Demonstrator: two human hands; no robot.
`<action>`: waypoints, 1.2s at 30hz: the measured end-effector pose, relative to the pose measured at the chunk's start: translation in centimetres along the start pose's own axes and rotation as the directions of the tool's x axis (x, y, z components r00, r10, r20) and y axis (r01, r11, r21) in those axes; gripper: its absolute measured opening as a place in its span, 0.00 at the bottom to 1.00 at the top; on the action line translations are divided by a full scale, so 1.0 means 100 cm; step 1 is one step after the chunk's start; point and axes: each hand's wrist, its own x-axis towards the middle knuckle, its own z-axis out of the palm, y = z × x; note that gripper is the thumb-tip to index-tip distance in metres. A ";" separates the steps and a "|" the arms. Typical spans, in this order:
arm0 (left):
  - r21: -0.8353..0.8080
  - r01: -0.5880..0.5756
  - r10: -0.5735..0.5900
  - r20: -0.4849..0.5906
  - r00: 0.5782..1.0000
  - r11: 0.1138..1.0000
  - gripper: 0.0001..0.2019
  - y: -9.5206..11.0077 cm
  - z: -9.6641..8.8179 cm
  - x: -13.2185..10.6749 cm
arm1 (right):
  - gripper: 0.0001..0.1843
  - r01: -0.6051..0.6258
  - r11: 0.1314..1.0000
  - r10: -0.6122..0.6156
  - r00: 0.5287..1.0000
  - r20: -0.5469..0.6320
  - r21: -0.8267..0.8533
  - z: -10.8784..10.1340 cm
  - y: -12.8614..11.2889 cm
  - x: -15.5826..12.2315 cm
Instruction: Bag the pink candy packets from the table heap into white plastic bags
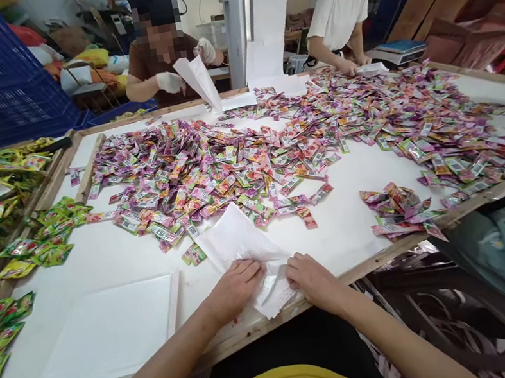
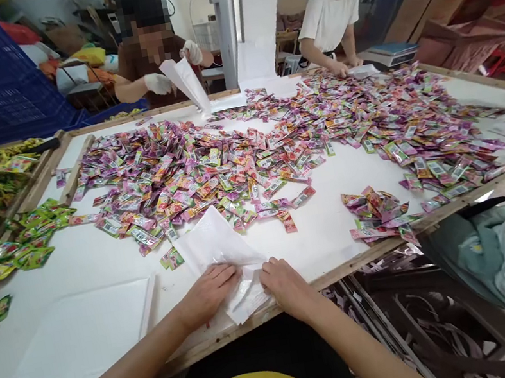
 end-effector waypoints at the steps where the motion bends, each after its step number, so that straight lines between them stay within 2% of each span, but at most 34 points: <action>1: -0.029 -0.008 0.009 0.001 1.000 1.000 0.21 -0.004 -0.002 -0.001 | 0.09 0.006 1.000 -0.005 1.000 -0.009 0.012 -0.006 -0.001 -0.001; 4: -0.111 -0.025 0.034 0.075 0.997 0.993 0.23 -0.011 -0.016 -0.002 | 0.09 -0.046 0.993 0.051 0.998 -0.046 0.110 -0.030 0.004 -0.033; 6: -0.144 -0.029 0.049 0.136 0.989 0.989 0.28 -0.009 -0.024 -0.005 | 0.10 -0.183 0.971 0.174 0.982 0.066 0.157 -0.044 0.015 -0.075; 7: -0.150 -0.025 0.048 0.150 0.987 0.988 0.31 -0.006 -0.026 -0.007 | 0.10 -0.291 0.947 0.266 0.947 0.178 0.135 -0.050 0.022 -0.096; 8: -0.150 -0.020 0.043 0.151 0.988 0.989 0.33 -0.002 -0.027 -0.009 | 0.10 -0.434 0.900 0.406 0.870 0.278 0.044 -0.054 0.027 -0.114; 9: -0.142 -0.014 0.033 0.135 0.990 0.990 0.33 0.003 -0.026 -0.011 | 0.11 -0.541 0.838 0.532 0.787 0.311 -0.064 -0.057 0.030 -0.126; 10: -0.126 0.000 0.014 0.107 0.994 0.992 0.31 0.007 -0.023 -0.012 | 0.11 -0.587 0.800 0.593 0.747 0.300 -0.121 -0.059 0.029 -0.128; 11: -0.103 0.018 -0.011 0.071 0.997 0.994 0.28 0.011 -0.020 -0.012 | 0.13 -0.586 0.802 0.594 0.762 0.259 -0.114 -0.060 0.025 -0.119; 12: -0.076 0.034 -0.031 0.036 0.999 0.997 0.23 0.014 -0.016 -0.013 | 0.14 -0.520 0.854 0.513 0.834 0.204 -0.019 -0.060 0.019 -0.101; 13: -0.046 0.041 -0.041 0.008 0.999 0.998 0.17 0.017 -0.011 -0.014 | 0.14 -0.396 0.908 0.380 0.916 0.125 0.138 -0.059 0.011 -0.074; 14: -0.021 0.043 -0.043 -0.010 0.999 0.999 0.12 0.019 -0.007 -0.016 | 0.15 -0.275 0.912 0.273 0.961 0.050 0.304 -0.058 0.003 -0.043; 15: -0.006 0.042 -0.042 -0.022 0.999 0.999 0.09 0.020 -0.002 -0.019 | 0.16 -0.179 0.871 0.193 0.981 0.015 0.457 -0.055 -0.004 -0.010; 16: -0.004 0.042 -0.042 -0.034 0.999 0.999 0.09 0.021 0.001 -0.023 | 0.18 -0.147 0.805 0.165 0.986 0.022 0.574 -0.052 -0.007 0.021; 18: -0.053 0.078 -0.083 -0.086 0.993 0.996 0.11 0.023 0.007 -0.035 | 0.26 -0.228 0.676 0.178 0.973 0.145 0.701 -0.043 -0.004 0.067; 19: -0.104 0.136 -0.149 -0.133 0.980 0.985 0.12 0.024 0.008 -0.040 | 0.30 -0.280 0.615 0.170 0.960 0.223 0.738 -0.039 0.004 0.080; 20: -0.173 0.212 -0.242 -0.178 0.954 0.962 0.11 0.025 0.009 -0.045 | 0.33 -0.311 0.561 0.134 0.949 0.286 0.767 -0.036 0.013 0.086; 21: -0.260 0.304 -0.360 -0.207 0.910 0.917 0.11 0.026 0.009 -0.049 | 0.33 -0.309 0.527 0.065 0.943 0.325 0.792 -0.034 0.024 0.086; 22: -0.360 0.401 -0.491 -0.207 0.846 0.842 0.10 0.027 0.008 -0.051 | 0.31 -0.281 0.510 -0.021 0.941 0.339 0.813 -0.032 0.034 0.082; 24: -0.555 0.543 -0.711 -0.133 0.690 0.631 0.13 0.029 0.003 -0.050 | 0.30 -0.222 0.496 -0.138 0.934 0.328 0.839 -0.028 0.048 0.070; 25: -0.629 0.572 -0.774 -0.078 0.628 0.527 0.16 0.030 0.000 -0.049 | 0.30 -0.211 0.499 -0.125 0.942 0.311 0.841 -0.025 0.050 0.065; 26: -0.683 0.581 -0.811 -0.029 0.585 0.443 0.19 0.030 -0.002 -0.047 | 0.28 -0.226 0.488 -0.069 0.953 0.296 0.843 -0.021 0.050 0.061; 28: -0.744 0.570 -0.839 0.021 0.543 0.350 0.20 0.031 -0.006 -0.044 | 0.20 -0.274 0.432 0.092 0.961 0.260 0.859 -0.012 0.045 0.060; 30: -0.762 0.570 -0.862 0.030 0.505 0.307 0.20 0.032 -0.006 -0.044 | 0.17 -0.286 0.400 0.192 0.955 0.226 0.871 -0.002 0.038 0.064; 33: -0.760 0.590 -0.897 0.023 0.442 0.271 0.19 0.033 -0.003 -0.045 | 0.16 -0.264 0.358 0.255 0.950 0.178 0.896 0.004 0.029 0.069; 36: -0.755 0.608 -0.917 0.022 0.398 0.245 0.20 0.032 0.000 -0.045 | 0.18 -0.247 0.263 0.291 0.942 0.168 0.933 0.000 0.023 0.068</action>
